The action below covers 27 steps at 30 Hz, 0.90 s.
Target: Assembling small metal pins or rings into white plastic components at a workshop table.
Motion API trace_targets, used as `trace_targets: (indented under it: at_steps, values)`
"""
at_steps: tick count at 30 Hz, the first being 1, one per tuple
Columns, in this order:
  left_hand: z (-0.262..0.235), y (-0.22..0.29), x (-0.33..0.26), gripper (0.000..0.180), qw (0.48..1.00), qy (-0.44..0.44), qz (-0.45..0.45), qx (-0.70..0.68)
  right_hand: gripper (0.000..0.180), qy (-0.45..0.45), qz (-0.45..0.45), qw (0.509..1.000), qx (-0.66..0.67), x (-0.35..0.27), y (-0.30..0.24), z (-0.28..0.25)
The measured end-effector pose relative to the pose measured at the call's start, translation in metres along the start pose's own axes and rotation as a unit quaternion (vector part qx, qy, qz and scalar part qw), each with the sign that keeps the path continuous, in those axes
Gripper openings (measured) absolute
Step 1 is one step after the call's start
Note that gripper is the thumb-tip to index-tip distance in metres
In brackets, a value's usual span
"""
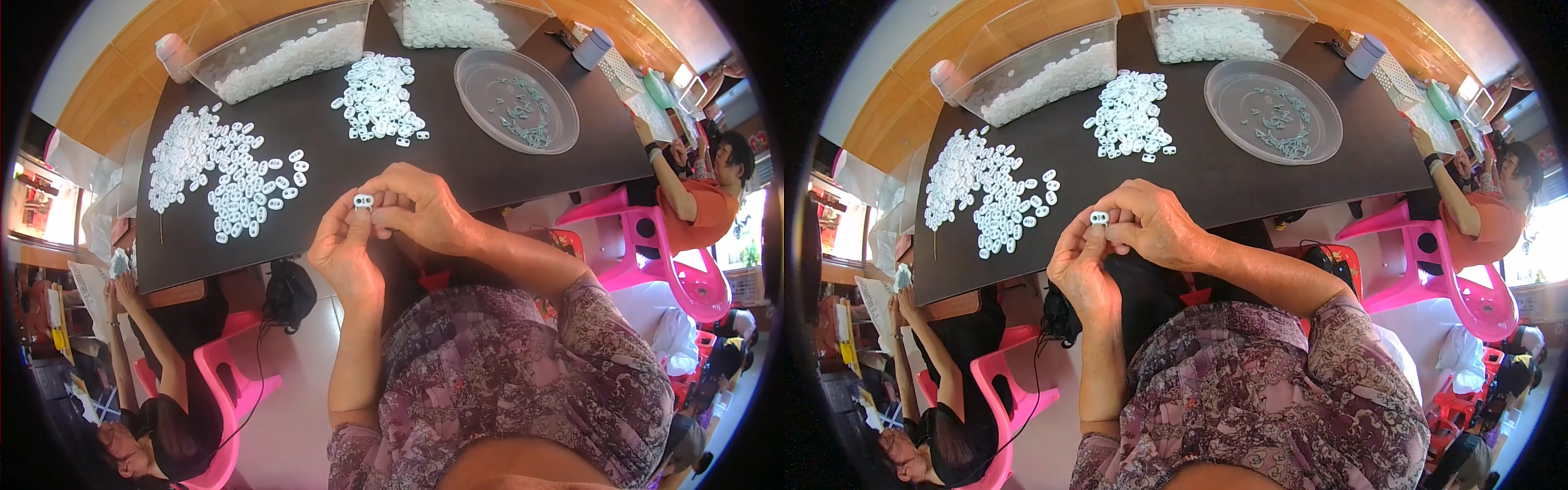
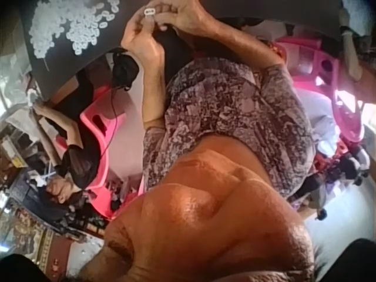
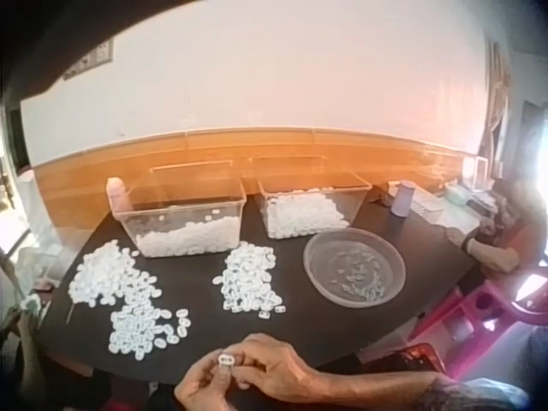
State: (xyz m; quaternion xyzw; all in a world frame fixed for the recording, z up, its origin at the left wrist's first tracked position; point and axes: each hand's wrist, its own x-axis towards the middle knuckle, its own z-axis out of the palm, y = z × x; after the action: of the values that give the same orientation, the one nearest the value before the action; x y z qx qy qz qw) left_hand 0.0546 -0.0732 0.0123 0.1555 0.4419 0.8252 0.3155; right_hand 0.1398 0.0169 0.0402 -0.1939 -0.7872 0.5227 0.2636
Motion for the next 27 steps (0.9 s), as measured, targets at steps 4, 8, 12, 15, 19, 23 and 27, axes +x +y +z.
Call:
trace_targets:
  at_steps: [4,8,12,15,19,23,27]
  values:
    - [0.0,0.001,0.001,0.02,1.0,0.023,0.001,0.003,0.028,0.014,-0.067,0.996,-0.058,0.001,0.004,0.001]
    - [0.005,0.007,0.0,0.02,0.999,0.043,-0.028,-0.012,0.03,0.026,-0.107,0.99,-0.093,0.002,0.004,0.002]
    - [0.008,0.01,-0.003,0.021,0.998,0.046,-0.039,-0.01,0.031,0.044,-0.133,0.982,-0.125,0.001,0.006,0.003]
    - [0.01,0.011,-0.007,0.021,0.999,0.04,-0.022,0.009,0.029,0.072,-0.175,0.972,-0.14,0.0,0.008,0.003]
    - [0.005,0.006,-0.007,0.022,0.999,0.025,-0.003,0.045,0.029,0.068,-0.139,0.981,-0.12,-0.002,0.009,0.004]
    - [0.0,0.003,-0.005,0.021,0.997,0.003,0.042,0.065,0.029,0.072,-0.153,0.978,-0.119,-0.002,0.008,0.003]
    - [0.001,0.002,-0.007,0.021,0.996,-0.001,0.053,0.07,0.028,0.075,-0.148,0.979,-0.114,-0.004,0.008,0.004]
